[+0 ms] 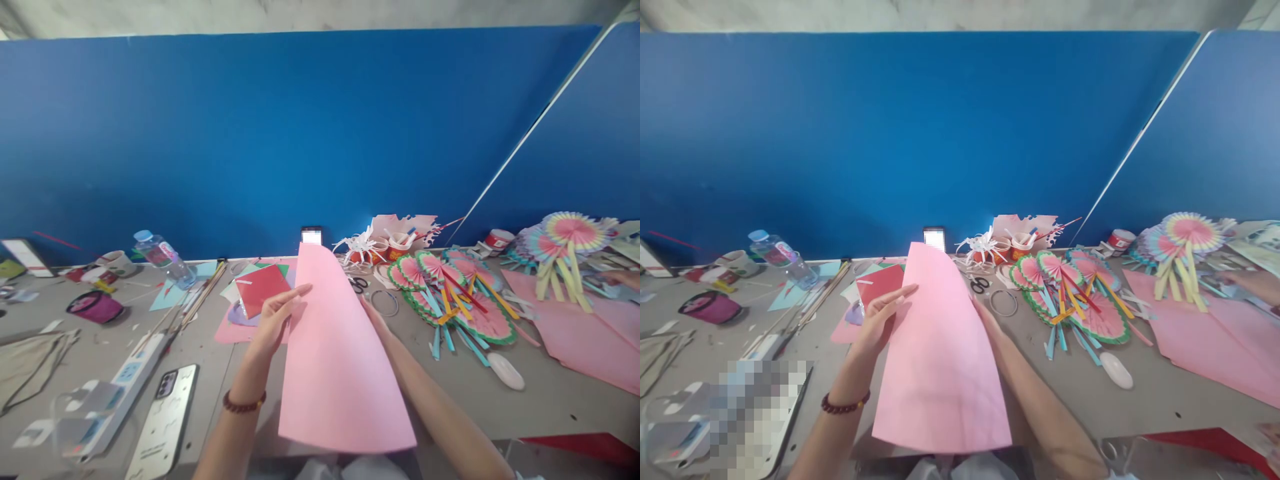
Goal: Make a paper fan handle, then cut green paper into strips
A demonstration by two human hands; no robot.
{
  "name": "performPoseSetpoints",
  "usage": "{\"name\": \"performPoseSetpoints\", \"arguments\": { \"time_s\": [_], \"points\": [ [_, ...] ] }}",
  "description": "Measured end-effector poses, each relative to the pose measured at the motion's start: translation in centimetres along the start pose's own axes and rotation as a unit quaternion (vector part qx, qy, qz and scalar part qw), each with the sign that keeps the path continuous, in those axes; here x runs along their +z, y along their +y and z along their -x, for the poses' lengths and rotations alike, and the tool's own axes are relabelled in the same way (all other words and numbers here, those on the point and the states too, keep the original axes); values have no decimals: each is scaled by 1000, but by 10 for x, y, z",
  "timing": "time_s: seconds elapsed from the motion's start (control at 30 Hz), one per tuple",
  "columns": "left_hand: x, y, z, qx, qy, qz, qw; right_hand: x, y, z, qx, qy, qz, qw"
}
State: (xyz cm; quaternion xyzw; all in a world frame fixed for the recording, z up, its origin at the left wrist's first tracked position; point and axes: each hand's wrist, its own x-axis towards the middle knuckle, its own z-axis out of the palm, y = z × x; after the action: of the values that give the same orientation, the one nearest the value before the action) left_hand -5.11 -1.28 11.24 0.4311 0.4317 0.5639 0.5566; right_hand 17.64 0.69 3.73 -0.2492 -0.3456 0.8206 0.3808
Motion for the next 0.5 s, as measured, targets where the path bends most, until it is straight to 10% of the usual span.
{"name": "performPoseSetpoints", "arguments": {
  "time_s": [0.27,0.5],
  "points": [
    [-48,-70,-38,-26,72,-139,987,-63,-7,-3,-91,225,147,959],
    [-60,-119,-37,-25,76,-125,989,-80,0,1,-80,189,277,939]
  ]
}}
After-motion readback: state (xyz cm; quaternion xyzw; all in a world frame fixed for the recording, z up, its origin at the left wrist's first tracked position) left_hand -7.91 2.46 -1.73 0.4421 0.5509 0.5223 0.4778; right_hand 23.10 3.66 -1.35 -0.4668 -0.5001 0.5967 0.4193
